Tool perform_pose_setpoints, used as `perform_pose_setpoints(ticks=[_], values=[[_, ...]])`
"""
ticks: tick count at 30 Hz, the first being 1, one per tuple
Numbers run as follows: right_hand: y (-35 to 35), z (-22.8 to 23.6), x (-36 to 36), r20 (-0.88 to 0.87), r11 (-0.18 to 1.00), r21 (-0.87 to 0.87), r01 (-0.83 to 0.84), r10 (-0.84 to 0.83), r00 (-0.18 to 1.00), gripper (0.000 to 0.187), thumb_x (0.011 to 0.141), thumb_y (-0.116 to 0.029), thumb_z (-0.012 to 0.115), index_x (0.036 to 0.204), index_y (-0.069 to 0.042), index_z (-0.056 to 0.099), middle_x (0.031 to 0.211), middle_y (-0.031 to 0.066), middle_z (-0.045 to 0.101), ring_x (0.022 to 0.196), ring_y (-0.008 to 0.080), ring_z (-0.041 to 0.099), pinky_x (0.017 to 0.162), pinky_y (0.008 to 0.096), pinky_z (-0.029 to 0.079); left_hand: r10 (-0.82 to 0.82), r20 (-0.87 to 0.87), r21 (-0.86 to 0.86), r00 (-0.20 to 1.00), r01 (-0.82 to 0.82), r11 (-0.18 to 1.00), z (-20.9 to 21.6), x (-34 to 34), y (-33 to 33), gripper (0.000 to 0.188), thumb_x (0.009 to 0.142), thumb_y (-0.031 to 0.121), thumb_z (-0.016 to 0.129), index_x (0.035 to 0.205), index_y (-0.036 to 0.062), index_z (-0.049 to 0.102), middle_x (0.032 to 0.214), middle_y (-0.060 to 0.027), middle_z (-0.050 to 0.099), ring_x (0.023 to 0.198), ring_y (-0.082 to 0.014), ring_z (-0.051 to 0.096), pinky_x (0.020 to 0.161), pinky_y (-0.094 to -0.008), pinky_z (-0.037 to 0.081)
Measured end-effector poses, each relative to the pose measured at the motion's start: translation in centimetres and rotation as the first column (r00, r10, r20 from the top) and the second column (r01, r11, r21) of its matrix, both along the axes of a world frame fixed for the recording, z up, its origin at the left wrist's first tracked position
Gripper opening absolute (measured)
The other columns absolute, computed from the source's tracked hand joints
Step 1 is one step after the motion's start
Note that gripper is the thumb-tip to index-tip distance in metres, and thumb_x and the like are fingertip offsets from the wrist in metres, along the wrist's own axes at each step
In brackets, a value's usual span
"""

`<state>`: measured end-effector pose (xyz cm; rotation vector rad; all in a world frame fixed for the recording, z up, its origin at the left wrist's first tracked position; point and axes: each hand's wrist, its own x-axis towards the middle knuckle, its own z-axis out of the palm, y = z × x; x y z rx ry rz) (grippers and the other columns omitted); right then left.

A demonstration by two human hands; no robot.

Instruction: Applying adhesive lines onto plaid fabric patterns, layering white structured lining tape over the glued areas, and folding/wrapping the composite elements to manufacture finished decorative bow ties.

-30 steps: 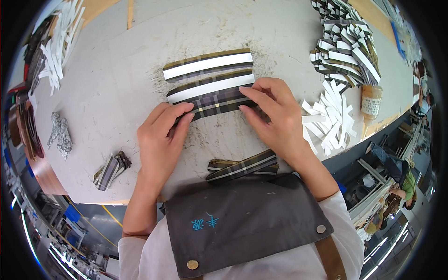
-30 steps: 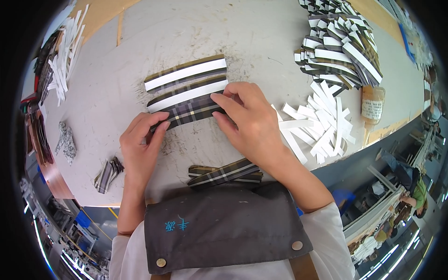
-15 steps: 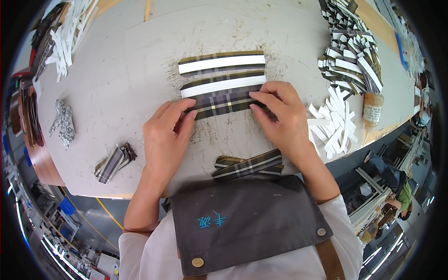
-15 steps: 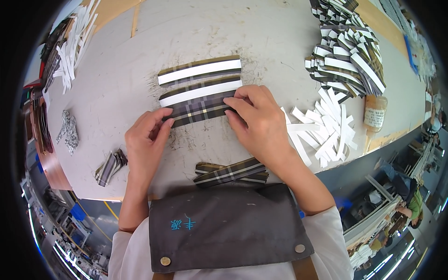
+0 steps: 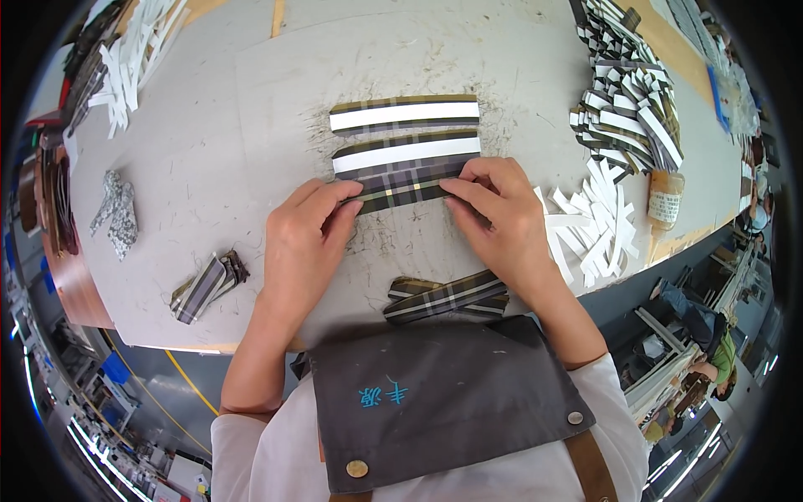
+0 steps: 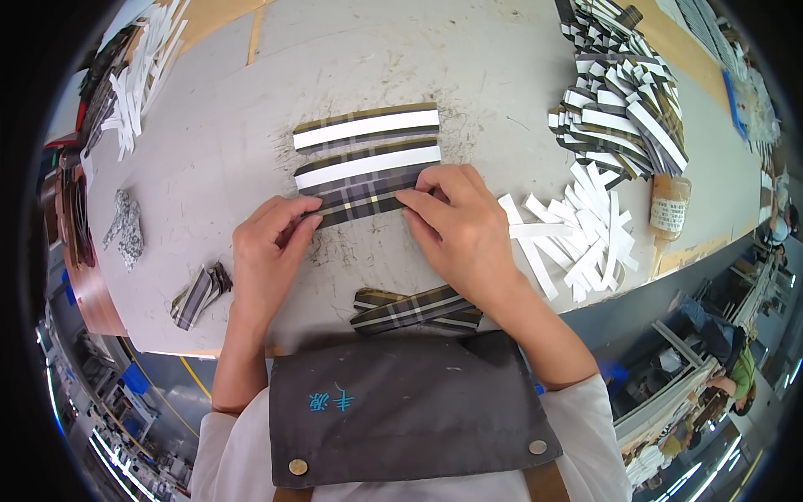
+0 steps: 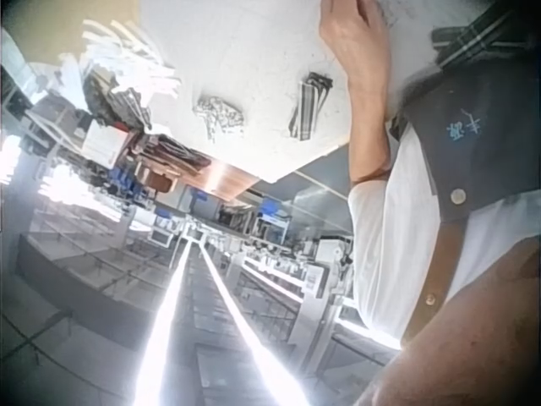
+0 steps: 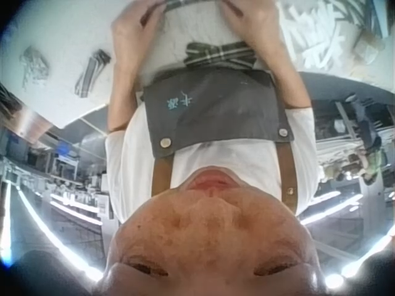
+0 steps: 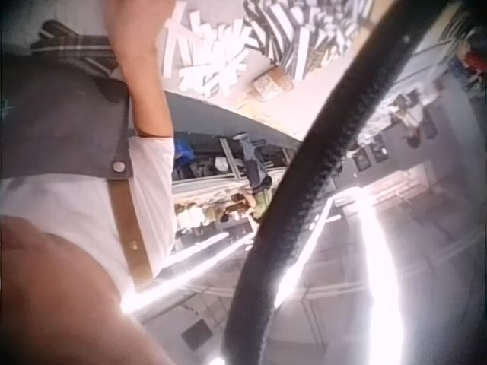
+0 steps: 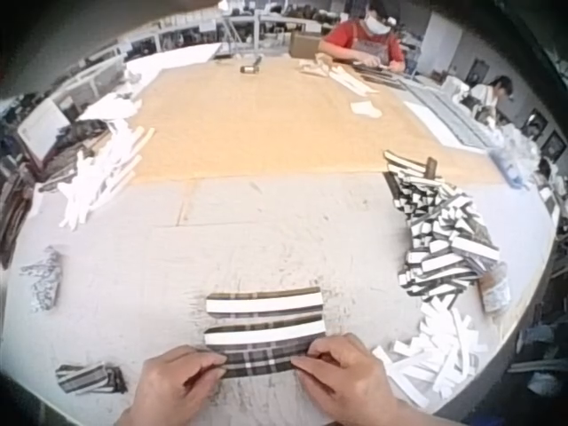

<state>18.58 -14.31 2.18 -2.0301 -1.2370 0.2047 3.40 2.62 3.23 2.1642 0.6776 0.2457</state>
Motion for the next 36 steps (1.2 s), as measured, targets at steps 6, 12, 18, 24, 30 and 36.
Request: perform_pose_setpoints(ticks=[6,12,18,24,30,36], values=[[0.2,-0.3,-0.3,0.006,1.0,0.017,-0.02,0.02,1.0,0.023,0.067,0.003,0.074,0.089,-0.004,0.071,0.09,0.0048,0.057,0.075,0.0209,0.056,0.061,0.033,0.049,0.008,-0.003,-0.014,1.0,-0.008,1.0,-0.2,-0.2,0.2,0.015,0.082,-0.003,0.068,0.096,-0.0004,0.068,0.072,-0.0058,0.059,0.058,-0.0102,0.053,0.053,-0.0235,0.041],[0.4,-0.2,-0.3,0.014,0.999,0.012,-0.032,0.032,0.999,0.023,0.067,0.002,0.073,0.089,-0.003,0.071,0.09,0.005,0.057,0.075,0.0213,0.057,0.061,0.033,0.049,0.028,0.017,-0.025,0.999,-0.028,0.999,-0.1,0.0,0.3,0.015,0.082,-0.003,0.068,0.096,-0.0004,0.068,0.072,-0.0051,0.058,0.057,-0.0089,0.051,0.052,-0.0233,0.04],[0.4,-0.2,-0.3,0.016,0.999,0.014,-0.028,0.028,0.999,0.022,0.068,0.002,0.073,0.089,-0.003,0.071,0.09,0.0053,0.058,0.075,0.0217,0.057,0.061,0.0333,0.049,0.04,0.031,-0.01,0.999,-0.04,0.999,-0.1,0.2,0.1,0.015,0.082,-0.003,0.067,0.096,-0.0004,0.068,0.07,-0.0042,0.056,0.056,-0.0084,0.047,0.052,-0.0231,0.038],[0.3,-0.1,-0.3,0.01,1.0,0.008,-0.025,0.025,1.0,0.023,0.069,0.003,0.073,0.091,-0.003,0.071,0.091,0.0062,0.059,0.077,0.022,0.057,0.063,0.0322,0.049,0.058,0.03,-0.016,0.998,-0.058,0.998,-0.3,0.2,0.0,0.015,0.082,-0.003,0.067,0.097,-0.0003,0.068,0.07,-0.0038,0.055,0.057,-0.0081,0.046,0.052,-0.023,0.038],[0.3,-0.2,-0.4,0.005,1.0,0.005,-0.02,0.02,1.0,0.024,0.071,0.004,0.073,0.093,-0.003,0.071,0.092,0.0073,0.06,0.079,0.023,0.058,0.066,0.0316,0.05,0.059,0.053,0.011,0.997,-0.059,0.998,-0.4,0.1,-0.2,0.015,0.081,-0.003,0.067,0.096,0.0003,0.068,0.071,-0.0061,0.056,0.056,-0.0121,0.05,0.051,-0.0257,0.04],[0.1,-0.7,-0.3,0.018,0.999,0.031,-0.007,0.006,1.0,0.027,0.071,0.003,0.074,0.096,-0.003,0.07,0.094,0.0084,0.06,0.082,0.0242,0.06,0.067,0.0317,0.05,0.069,0.119,0.009,0.991,-0.07,0.997,-0.3,0.1,-0.8,0.018,0.079,-0.005,0.069,0.096,0.0015,0.068,0.074,-0.0061,0.058,0.059,-0.0127,0.053,0.052,-0.0253,0.042]])
